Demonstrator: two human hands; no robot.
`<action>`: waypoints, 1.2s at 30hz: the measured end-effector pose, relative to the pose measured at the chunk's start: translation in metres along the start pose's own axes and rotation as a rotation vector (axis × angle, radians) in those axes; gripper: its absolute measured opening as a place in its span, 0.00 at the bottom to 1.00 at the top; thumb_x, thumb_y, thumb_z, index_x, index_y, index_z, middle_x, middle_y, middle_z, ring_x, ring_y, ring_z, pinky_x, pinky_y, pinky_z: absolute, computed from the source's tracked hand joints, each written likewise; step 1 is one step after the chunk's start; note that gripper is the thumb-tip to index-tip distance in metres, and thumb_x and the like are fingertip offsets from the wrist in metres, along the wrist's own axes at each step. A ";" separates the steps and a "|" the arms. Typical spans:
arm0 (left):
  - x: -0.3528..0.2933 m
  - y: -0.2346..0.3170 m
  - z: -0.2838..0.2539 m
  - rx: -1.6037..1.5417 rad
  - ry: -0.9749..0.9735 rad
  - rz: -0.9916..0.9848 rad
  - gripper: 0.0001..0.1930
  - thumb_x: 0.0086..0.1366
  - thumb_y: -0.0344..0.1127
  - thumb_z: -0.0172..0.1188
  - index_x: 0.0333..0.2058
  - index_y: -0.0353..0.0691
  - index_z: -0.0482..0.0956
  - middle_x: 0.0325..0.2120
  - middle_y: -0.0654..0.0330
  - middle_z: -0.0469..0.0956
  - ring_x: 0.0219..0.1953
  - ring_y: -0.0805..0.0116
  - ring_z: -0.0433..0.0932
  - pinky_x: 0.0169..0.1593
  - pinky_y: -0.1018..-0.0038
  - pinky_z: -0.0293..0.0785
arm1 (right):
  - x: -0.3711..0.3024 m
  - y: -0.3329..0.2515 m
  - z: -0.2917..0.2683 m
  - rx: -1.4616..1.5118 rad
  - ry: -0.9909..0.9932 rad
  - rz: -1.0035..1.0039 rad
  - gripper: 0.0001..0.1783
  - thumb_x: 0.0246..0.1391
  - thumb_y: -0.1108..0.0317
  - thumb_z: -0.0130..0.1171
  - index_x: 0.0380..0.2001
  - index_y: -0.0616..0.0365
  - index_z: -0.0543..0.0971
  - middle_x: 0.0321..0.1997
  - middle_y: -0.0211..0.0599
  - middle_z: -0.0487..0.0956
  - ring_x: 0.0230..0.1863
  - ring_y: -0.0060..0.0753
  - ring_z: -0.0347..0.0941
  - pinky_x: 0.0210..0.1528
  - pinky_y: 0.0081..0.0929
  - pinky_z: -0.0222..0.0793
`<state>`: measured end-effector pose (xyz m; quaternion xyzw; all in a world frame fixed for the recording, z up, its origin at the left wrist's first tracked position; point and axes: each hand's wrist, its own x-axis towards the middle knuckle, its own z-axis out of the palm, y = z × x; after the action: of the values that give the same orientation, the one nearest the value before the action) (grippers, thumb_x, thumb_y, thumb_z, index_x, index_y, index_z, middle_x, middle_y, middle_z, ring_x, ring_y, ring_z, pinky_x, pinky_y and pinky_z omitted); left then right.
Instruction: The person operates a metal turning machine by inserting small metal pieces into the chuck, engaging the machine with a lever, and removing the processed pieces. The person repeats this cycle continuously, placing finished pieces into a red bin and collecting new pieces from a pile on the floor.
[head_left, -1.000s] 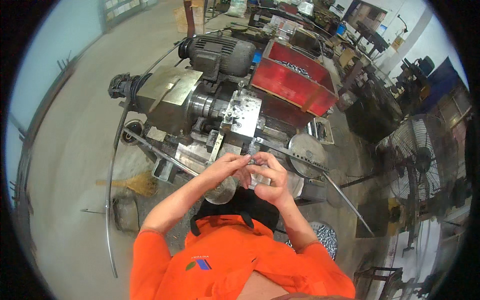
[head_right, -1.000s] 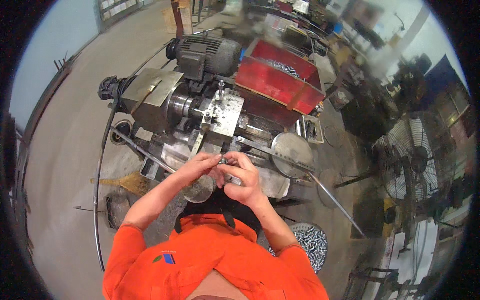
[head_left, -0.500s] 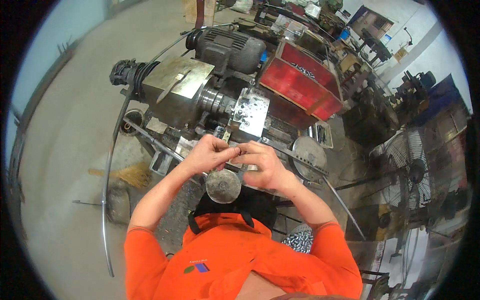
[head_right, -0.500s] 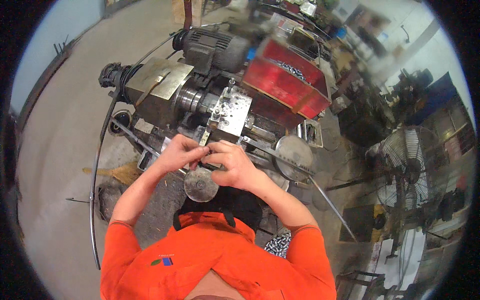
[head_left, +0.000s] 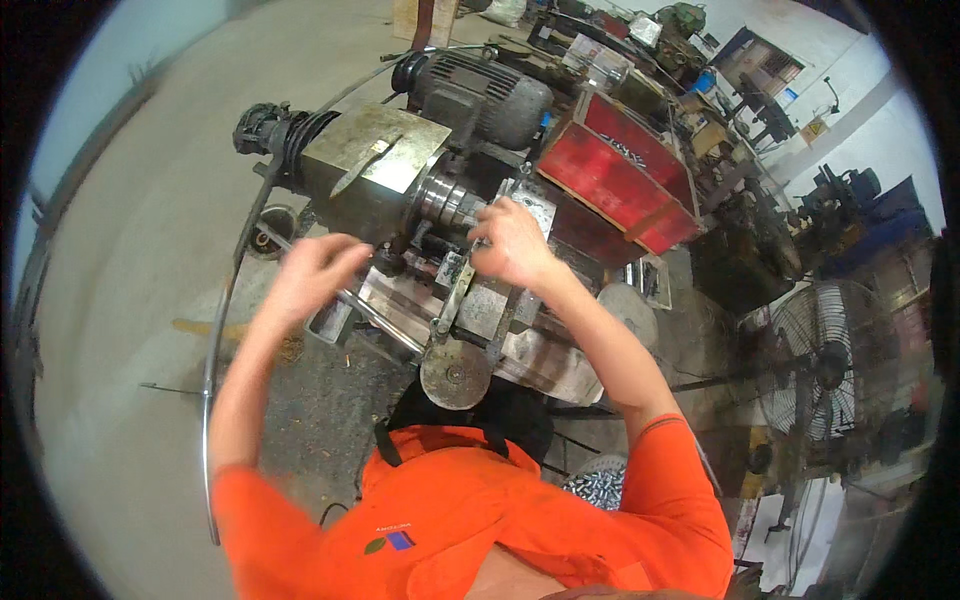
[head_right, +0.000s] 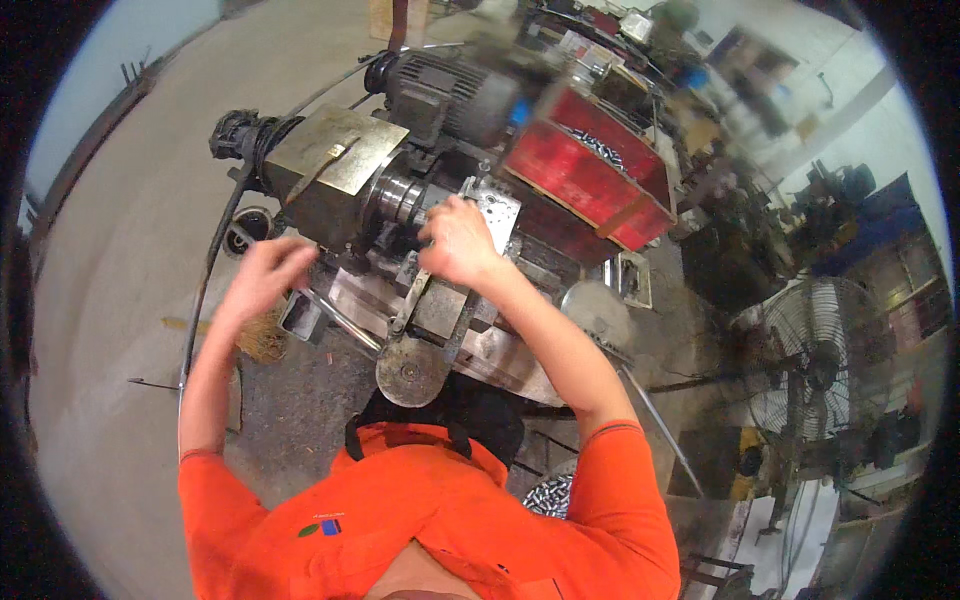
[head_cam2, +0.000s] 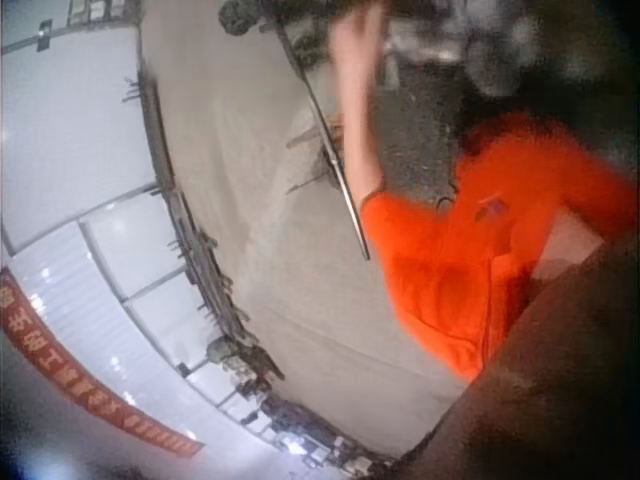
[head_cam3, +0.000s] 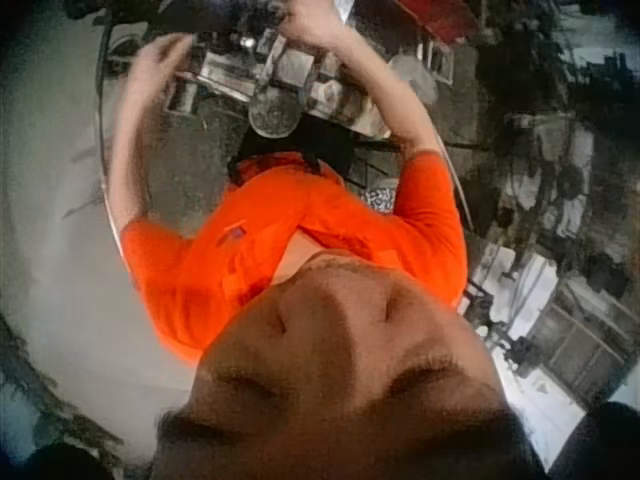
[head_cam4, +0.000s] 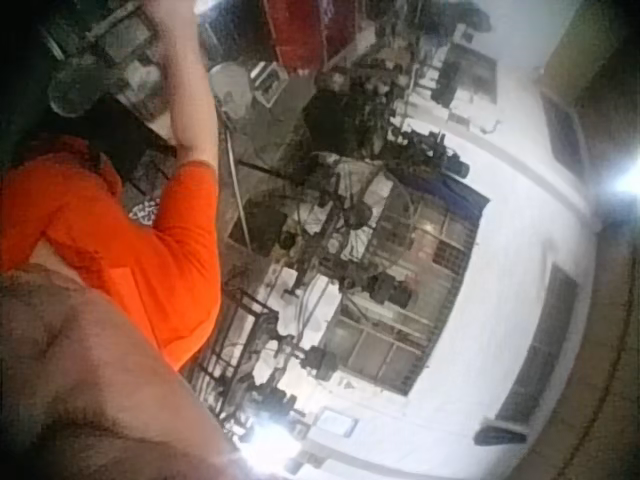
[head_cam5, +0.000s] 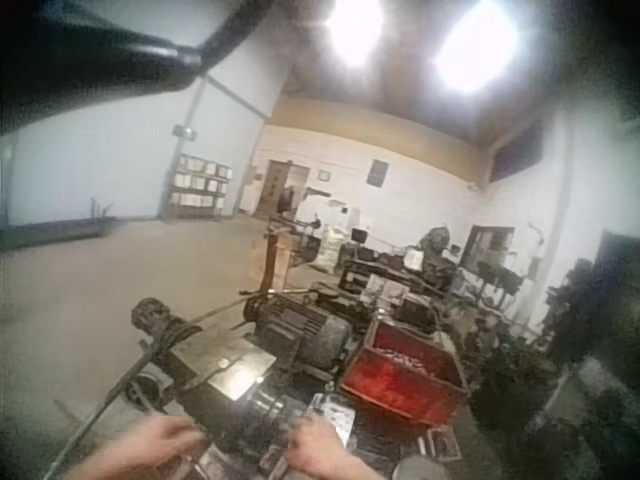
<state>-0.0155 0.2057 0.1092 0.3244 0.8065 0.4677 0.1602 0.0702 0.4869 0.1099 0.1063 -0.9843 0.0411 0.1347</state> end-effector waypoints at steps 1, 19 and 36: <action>-0.009 -0.014 -0.021 0.061 0.099 -0.044 0.17 0.64 0.43 0.54 0.35 0.31 0.77 0.18 0.62 0.75 0.23 0.75 0.75 0.29 0.75 0.70 | 0.011 0.012 0.011 -0.073 -0.011 0.033 0.15 0.25 0.64 0.56 0.22 0.55 0.83 0.32 0.40 0.78 0.35 0.48 0.70 0.38 0.41 0.68; -0.161 -0.163 -0.072 0.822 0.406 -0.613 0.17 0.56 0.45 0.59 0.28 0.32 0.75 0.24 0.42 0.76 0.30 0.43 0.76 0.36 0.54 0.70 | 0.066 0.027 0.045 0.117 -0.167 0.241 0.14 0.26 0.64 0.58 0.19 0.63 0.80 0.24 0.55 0.77 0.31 0.52 0.77 0.38 0.37 0.73; -0.090 -0.277 -0.202 1.001 0.804 0.073 0.14 0.59 0.34 0.55 0.42 0.36 0.77 0.31 0.49 0.79 0.35 0.53 0.79 0.40 0.63 0.74 | 0.033 0.024 0.038 0.159 0.056 0.093 0.17 0.25 0.64 0.56 0.25 0.57 0.82 0.37 0.44 0.78 0.41 0.48 0.70 0.46 0.37 0.67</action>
<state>-0.1661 -0.0841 -0.0293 0.1867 0.9127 0.1248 -0.3414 0.0238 0.4998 0.0810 0.0695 -0.9777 0.1284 0.1509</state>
